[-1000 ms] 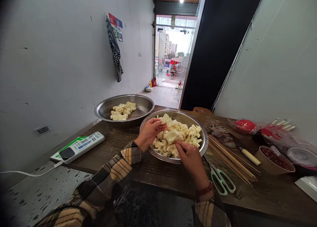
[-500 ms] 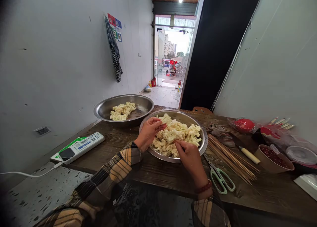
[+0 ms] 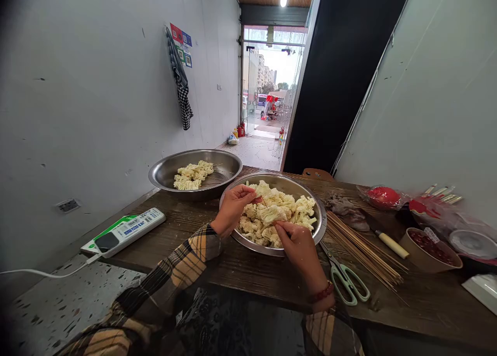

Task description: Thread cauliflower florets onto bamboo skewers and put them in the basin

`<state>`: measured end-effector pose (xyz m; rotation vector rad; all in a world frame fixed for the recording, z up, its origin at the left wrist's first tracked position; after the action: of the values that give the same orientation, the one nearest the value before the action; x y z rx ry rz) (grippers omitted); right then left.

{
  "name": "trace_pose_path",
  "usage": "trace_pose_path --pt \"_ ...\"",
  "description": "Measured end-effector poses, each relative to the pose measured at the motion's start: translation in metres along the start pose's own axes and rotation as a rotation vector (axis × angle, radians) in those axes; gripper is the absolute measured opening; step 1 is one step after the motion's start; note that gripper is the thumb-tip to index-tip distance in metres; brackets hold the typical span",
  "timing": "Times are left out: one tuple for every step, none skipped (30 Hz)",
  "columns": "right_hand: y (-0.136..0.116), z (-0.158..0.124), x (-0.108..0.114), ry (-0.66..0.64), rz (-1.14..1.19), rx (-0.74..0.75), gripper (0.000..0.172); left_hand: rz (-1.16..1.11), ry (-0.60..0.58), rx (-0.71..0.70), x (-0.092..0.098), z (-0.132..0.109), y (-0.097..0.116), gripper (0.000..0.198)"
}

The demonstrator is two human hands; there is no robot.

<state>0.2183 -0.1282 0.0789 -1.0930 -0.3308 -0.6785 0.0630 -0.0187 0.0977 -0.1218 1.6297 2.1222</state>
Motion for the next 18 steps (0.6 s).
trace_pose_path --pt "-0.001 0.0 0.0 -0.002 0.003 0.004 0.032 0.017 -0.006 -0.007 0.0 0.0 0.001 0.016" --pt "-0.001 0.0 0.0 -0.006 0.005 0.006 0.032 0.032 -0.014 -0.012 -0.001 -0.001 0.002 0.015" --pt "-0.001 0.0 0.0 -0.01 0.006 0.005 0.033 0.048 -0.022 -0.015 -0.001 -0.001 0.002 0.014" --pt "-0.001 0.0 0.0 -0.014 0.006 0.003 0.033 0.063 -0.03 -0.015 -0.001 -0.001 0.002 0.014" --pt "-0.002 0.0 0.0 -0.016 0.006 0.0 0.033 0.075 -0.038 -0.015 -0.001 -0.002 0.003 0.013" --pt "-0.002 0.0 0.0 -0.018 0.009 -0.006 0.034 0.085 -0.047 -0.012 -0.001 -0.002 0.003 0.013" --pt "-0.002 -0.001 0.0 -0.017 0.014 -0.012 0.034 0.09 -0.058 -0.009 -0.001 -0.002 0.003 0.013" --pt "-0.002 -0.001 0.001 -0.014 0.019 -0.018 0.034 0.09 -0.066 -0.004 -0.001 -0.002 0.002 0.014" --pt "-0.002 -0.001 0.001 -0.009 0.025 -0.022 0.034 0.084 -0.072 0.003 0.0 -0.001 0.001 0.014" --pt "-0.002 -0.002 0.001 -0.004 0.029 -0.025 0.034 0.075 -0.077 0.012 0.001 -0.001 0.0 0.015" --pt "-0.003 -0.002 0.001 -0.001 0.033 -0.028 0.034 0.064 -0.078 0.023 0.002 -0.001 -0.002 0.017" --pt "-0.003 -0.002 0.001 0.003 0.034 -0.032 0.034 0.053 -0.078 0.04 0.003 0.0 -0.004 0.018" --pt "-0.003 -0.003 0.001 0.006 0.033 -0.038 0.034 0.045 -0.077 0.061 0.004 0.001 -0.006 0.02" --pt "-0.003 -0.003 0.001 0.006 0.033 -0.044 0.034 0.04 -0.078 0.085 0.005 0.001 -0.009 0.023" --pt "-0.003 -0.003 0.001 0.005 0.031 -0.05 0.034 0.04 -0.081 0.108 0.006 0.001 -0.012 0.025" --pt "-0.003 -0.003 0.001 0.005 0.028 -0.053 0.034 0.045 -0.085 0.129 0.007 0.002 -0.014 0.027" --pt "-0.003 -0.003 0.001 0.005 0.026 -0.053 0.034 0.053 -0.09 0.145 0.008 0.002 -0.016 0.028" --pt "-0.003 -0.003 0.001 0.002 0.025 -0.053 0.034 0.06 -0.095 0.156 0.008 0.002 -0.017 0.029"
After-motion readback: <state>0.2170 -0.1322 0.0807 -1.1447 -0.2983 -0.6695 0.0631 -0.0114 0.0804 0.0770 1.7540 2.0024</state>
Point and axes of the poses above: each hand's wrist, its own z-axis towards the middle knuckle, its own x-axis out of the back of the hand, y = z × x, the point moved 5 cm from there along z, towards the middle knuckle, and after that the axes turned 1 degree about z, right-handed, at the moved point
